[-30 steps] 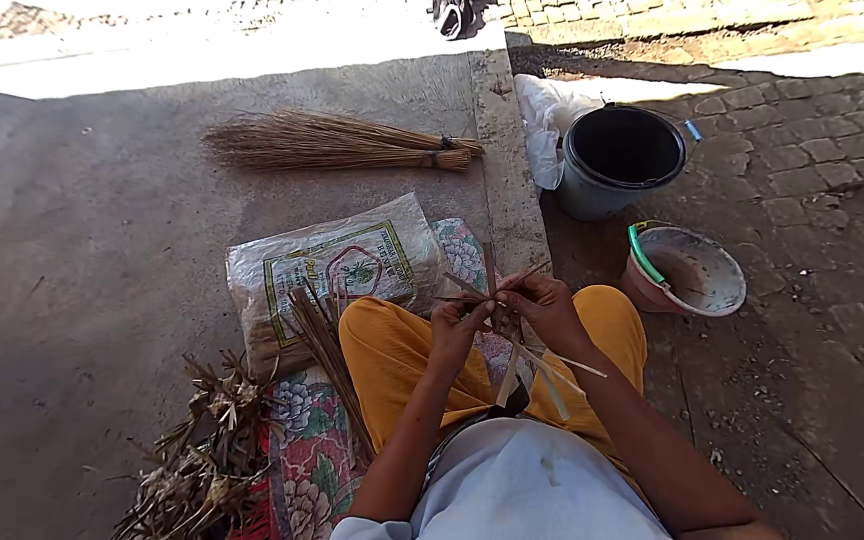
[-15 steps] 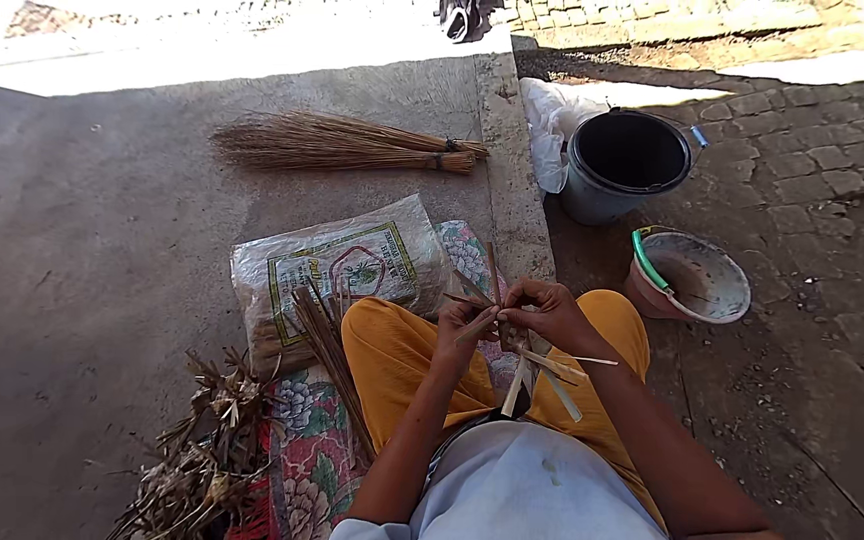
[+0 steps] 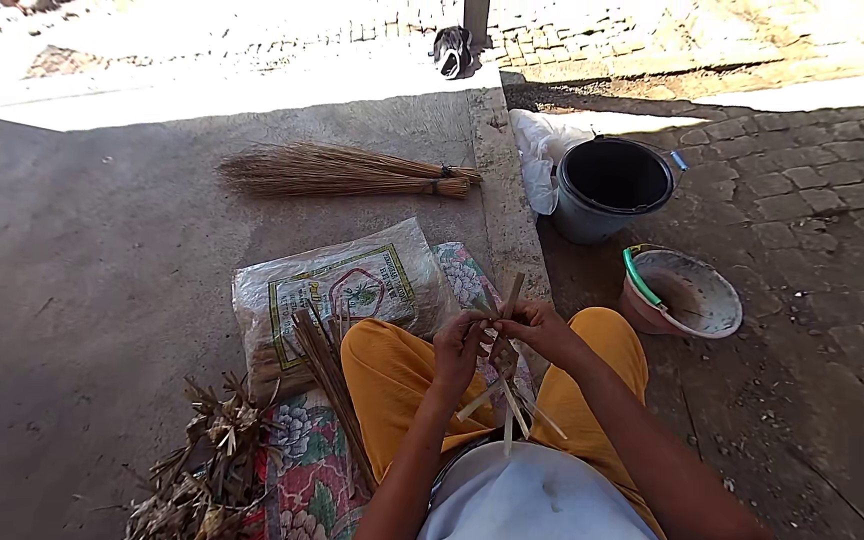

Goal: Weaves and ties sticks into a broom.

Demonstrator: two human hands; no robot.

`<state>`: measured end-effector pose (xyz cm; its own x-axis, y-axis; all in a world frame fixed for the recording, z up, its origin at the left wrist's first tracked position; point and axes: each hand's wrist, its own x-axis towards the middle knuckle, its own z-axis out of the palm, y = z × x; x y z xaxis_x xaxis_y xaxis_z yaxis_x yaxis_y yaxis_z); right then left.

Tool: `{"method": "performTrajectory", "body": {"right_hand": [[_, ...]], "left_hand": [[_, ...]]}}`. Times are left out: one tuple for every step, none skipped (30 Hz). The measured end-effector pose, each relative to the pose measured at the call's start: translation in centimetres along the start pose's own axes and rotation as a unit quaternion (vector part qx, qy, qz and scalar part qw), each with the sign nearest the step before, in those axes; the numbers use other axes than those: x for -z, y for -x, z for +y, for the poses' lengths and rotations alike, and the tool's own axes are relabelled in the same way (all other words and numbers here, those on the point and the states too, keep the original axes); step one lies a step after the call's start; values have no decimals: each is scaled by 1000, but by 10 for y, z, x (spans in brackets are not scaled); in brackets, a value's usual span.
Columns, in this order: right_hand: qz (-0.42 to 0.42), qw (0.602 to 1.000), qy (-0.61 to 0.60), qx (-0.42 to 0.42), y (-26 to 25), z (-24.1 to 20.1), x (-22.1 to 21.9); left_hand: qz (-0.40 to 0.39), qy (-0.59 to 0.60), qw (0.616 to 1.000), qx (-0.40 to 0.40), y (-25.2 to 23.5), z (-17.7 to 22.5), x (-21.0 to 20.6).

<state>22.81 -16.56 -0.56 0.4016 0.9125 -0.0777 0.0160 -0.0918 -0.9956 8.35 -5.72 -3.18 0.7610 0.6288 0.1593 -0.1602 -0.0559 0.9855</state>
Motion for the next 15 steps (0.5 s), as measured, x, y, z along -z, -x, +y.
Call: {"method": "performTrajectory", "body": {"right_hand": [[-1, 999, -34, 10, 1, 2, 0], [-6, 998, -64, 17, 2, 4, 1], [-15, 996, -87, 22, 2, 6, 1], [-25, 994, -102, 24, 3, 7, 1], [-37, 993, -112, 25, 3, 8, 1], [-49, 992, -117, 26, 4, 7, 1], [-63, 991, -116, 33, 4, 7, 0], [-79, 989, -114, 44, 4, 10, 1], [-89, 989, -108, 57, 3, 13, 1], [-91, 988, -102, 67, 2, 15, 1], [-90, 988, -99, 74, 2, 16, 0], [-83, 989, -97, 80, 2, 16, -1], [-66, 990, -94, 85, 3, 16, -3], [-39, 991, -89, 89, 4, 16, -5], [-3, 992, -79, 95, 4, 16, -8]], "left_hand": [[-6, 50, 998, 25, -2, 0, 4], [-13, 104, 993, 53, -3, -1, 7], [-18, 151, 985, 77, -3, -4, 9], [-21, 184, 978, 97, -3, -7, 10], [-25, 206, 971, 115, -4, -9, 10], [-32, 220, 966, 128, -4, -10, 10], [-42, 228, 963, 140, -5, -11, 10], [-51, 232, 960, 149, -6, -12, 9], [-57, 233, 958, 158, -7, -11, 8], [-60, 233, 956, 167, -8, -10, 7], [-62, 232, 955, 172, -9, -8, 6], [-60, 230, 955, 174, -10, -6, 5], [-57, 228, 957, 172, -10, -4, 3], [-58, 223, 960, 160, -11, -4, 2], [-63, 208, 966, 140, -11, -5, 2]]}}
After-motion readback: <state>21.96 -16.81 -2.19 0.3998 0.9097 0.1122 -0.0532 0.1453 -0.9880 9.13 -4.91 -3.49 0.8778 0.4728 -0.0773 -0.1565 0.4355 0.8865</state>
